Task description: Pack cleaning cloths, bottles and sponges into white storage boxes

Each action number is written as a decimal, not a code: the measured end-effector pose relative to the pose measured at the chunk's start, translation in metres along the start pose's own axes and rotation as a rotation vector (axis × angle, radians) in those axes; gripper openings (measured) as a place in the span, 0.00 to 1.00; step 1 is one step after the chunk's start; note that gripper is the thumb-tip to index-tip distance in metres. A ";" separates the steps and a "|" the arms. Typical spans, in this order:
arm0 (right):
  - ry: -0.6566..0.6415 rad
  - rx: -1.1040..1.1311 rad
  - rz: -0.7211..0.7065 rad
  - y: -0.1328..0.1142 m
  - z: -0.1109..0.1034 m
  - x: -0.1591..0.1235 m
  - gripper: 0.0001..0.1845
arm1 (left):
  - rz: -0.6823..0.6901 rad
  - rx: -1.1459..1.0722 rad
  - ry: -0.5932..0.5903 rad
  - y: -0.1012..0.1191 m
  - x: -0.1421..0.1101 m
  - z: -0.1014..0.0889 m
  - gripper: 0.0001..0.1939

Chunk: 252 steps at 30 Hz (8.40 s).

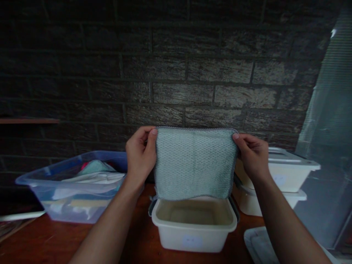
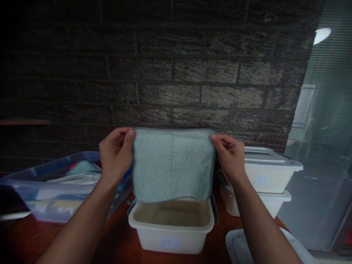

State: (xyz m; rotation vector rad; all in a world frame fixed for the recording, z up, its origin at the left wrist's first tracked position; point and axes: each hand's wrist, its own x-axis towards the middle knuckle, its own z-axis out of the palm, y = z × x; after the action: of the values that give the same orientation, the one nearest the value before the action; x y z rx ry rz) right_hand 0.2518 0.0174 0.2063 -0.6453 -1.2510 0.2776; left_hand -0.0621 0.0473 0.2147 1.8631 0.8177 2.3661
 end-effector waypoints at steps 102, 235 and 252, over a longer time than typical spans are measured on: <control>-0.005 0.398 0.309 -0.012 0.003 0.000 0.16 | -0.493 -0.570 -0.188 0.007 0.004 -0.001 0.11; 0.046 -0.006 -0.147 0.004 0.011 0.001 0.17 | -0.024 -0.124 0.020 0.017 0.000 0.001 0.08; -0.005 0.079 -0.053 -0.001 0.012 -0.002 0.17 | -0.090 -0.117 -0.007 0.002 -0.001 0.003 0.10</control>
State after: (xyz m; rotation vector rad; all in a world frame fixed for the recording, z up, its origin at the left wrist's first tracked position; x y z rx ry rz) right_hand 0.2394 0.0189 0.2070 -0.5435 -1.2541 0.2840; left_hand -0.0588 0.0467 0.2151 1.7518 0.7285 2.2992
